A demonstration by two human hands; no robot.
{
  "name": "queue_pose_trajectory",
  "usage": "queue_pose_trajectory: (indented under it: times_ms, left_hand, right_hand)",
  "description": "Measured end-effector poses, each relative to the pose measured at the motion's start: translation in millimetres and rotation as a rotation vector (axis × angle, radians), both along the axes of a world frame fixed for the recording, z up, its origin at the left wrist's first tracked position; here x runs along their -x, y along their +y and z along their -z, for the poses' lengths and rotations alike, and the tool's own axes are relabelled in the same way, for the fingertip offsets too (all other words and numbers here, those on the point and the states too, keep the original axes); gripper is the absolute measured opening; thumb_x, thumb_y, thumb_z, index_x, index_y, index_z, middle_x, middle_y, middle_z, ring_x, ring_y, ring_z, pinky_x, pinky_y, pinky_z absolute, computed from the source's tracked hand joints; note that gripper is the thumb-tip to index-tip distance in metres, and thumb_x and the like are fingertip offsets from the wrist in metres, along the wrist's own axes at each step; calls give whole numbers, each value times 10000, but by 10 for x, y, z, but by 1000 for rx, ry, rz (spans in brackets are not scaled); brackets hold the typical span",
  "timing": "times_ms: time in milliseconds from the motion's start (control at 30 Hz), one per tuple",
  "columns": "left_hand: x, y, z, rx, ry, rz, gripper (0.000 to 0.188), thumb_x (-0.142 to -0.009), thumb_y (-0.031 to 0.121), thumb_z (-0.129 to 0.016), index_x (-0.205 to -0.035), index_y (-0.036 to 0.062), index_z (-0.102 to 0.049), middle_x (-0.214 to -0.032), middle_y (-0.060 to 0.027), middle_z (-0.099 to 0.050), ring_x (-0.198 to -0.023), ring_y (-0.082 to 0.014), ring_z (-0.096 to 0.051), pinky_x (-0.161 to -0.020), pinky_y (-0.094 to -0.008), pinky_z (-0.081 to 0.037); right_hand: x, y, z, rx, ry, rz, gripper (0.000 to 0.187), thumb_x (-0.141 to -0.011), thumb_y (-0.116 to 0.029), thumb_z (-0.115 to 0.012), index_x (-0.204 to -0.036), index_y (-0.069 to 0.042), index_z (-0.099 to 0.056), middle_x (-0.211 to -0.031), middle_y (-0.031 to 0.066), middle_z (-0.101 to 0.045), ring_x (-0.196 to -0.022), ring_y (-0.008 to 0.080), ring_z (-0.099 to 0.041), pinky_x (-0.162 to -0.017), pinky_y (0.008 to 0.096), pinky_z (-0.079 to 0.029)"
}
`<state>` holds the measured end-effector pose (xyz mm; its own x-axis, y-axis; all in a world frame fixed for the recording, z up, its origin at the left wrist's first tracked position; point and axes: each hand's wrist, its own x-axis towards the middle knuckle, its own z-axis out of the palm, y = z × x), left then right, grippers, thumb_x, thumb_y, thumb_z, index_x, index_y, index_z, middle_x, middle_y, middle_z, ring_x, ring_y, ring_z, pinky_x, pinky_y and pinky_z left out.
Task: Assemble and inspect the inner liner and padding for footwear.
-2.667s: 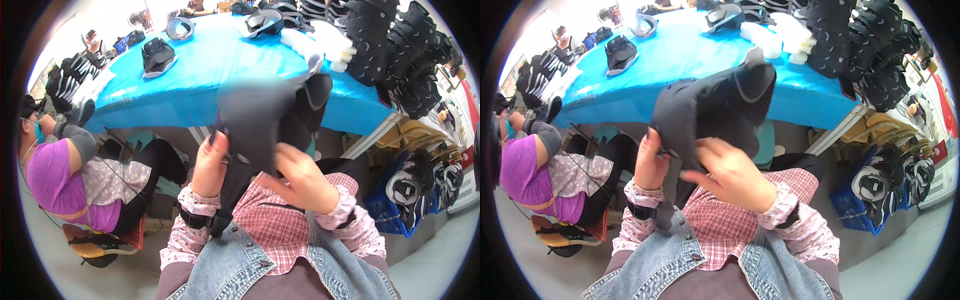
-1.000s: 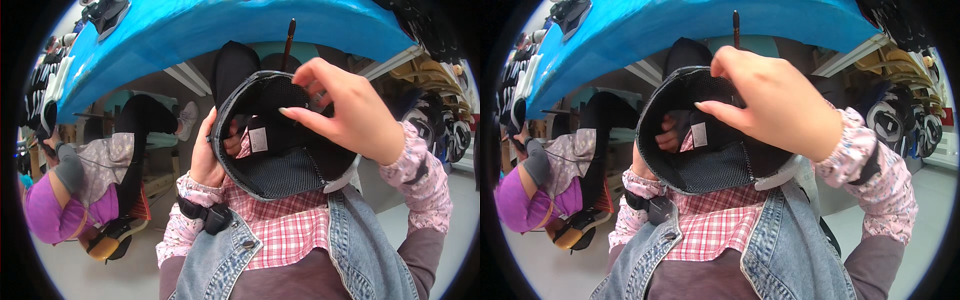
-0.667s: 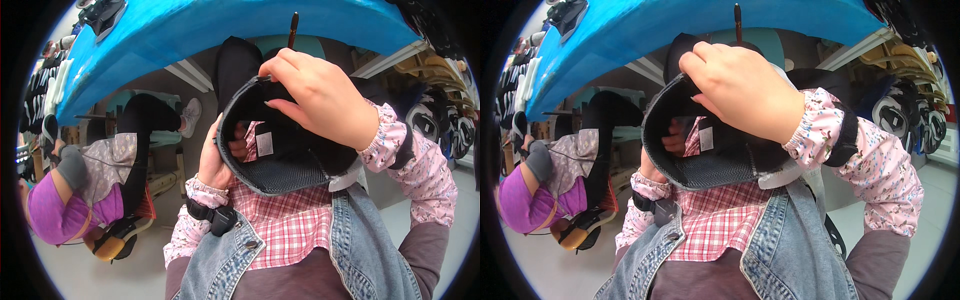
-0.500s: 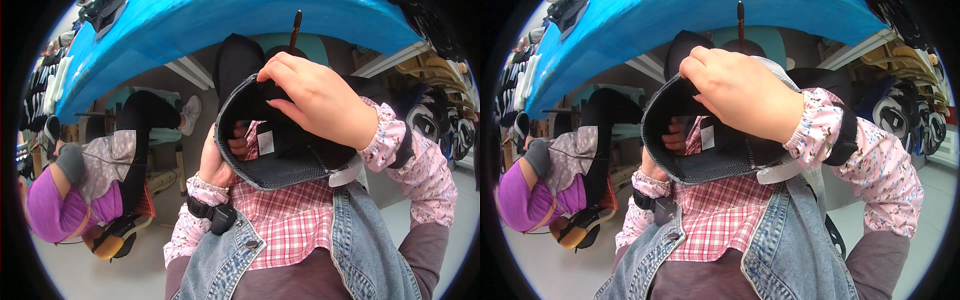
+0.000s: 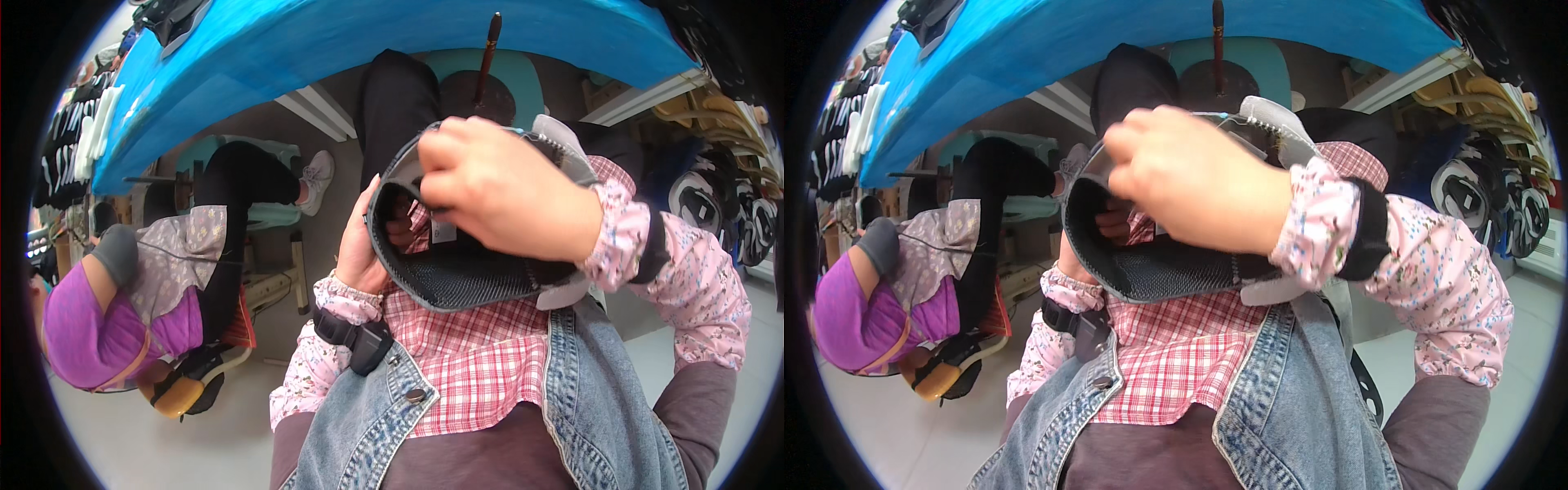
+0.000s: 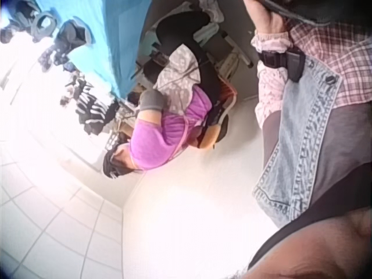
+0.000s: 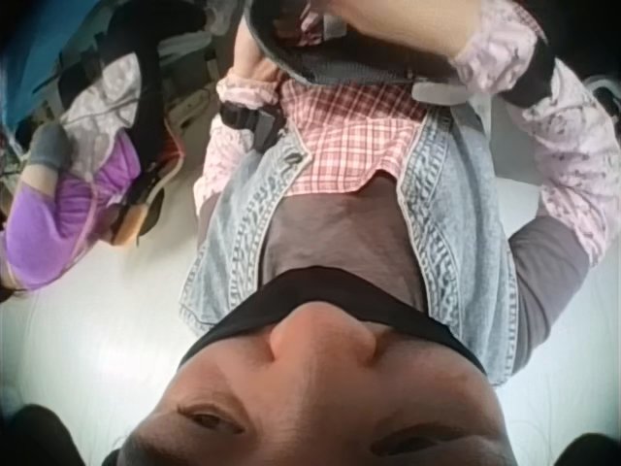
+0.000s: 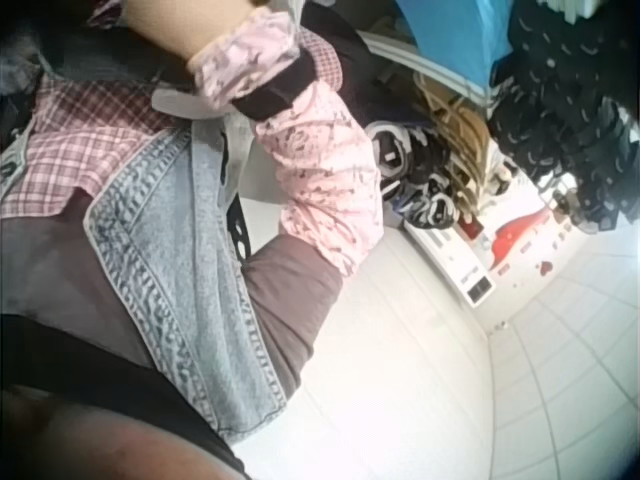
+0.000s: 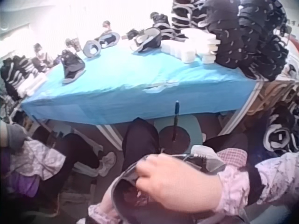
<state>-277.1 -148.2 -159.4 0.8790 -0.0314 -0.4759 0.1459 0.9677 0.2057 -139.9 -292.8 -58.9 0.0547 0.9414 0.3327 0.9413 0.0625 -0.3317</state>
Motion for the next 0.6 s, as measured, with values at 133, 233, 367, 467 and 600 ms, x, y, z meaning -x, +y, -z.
queue_pose_trajectory:
  times_ms: [133,233,367,467,600]
  left_hand:
    - [-191,-258,-434,-312,299,-75,305,-969,343,-426,-895,85,-571,-723,27,-551,-511,-52,-462,-436,-159,-391]
    - [11,54,157,65,-79,76,249,-968,276,-425,-968,63,-555,-753,15,-537,-539,-38,-462,-492,-170,-422]
    - [6,30,244,213,43,40,263,-963,298,-423,-964,64,-542,-722,15,-499,-564,-34,-458,-513,-169,-417]
    - [42,51,334,304,11,96,285,-955,324,-429,-963,60,-537,-701,13,-486,-573,-43,-462,-537,-191,-426]
    - [205,170,754,-42,-161,190,303,-948,337,-427,-969,57,-539,-707,-4,-518,-597,-105,-506,-635,-221,-452]
  right_hand:
    - [94,-32,-3,35,-50,-57,119,-643,-103,-648,-733,-56,-586,-878,52,-533,-890,211,-505,-802,323,-397]
    - [18,-19,81,128,-111,24,136,-707,-112,-664,-796,-57,-577,-800,61,-581,-841,230,-553,-768,341,-431]
    - [16,35,180,230,69,198,193,-717,-156,-689,-807,-38,-566,-730,96,-599,-740,296,-603,-684,377,-474]
    - [-4,113,191,231,52,206,215,-697,-166,-701,-801,-31,-570,-688,108,-605,-694,311,-617,-652,384,-486]
    - [134,158,188,117,-67,-31,119,-680,-130,-636,-719,-39,-569,-659,88,-600,-669,254,-625,-640,345,-492]
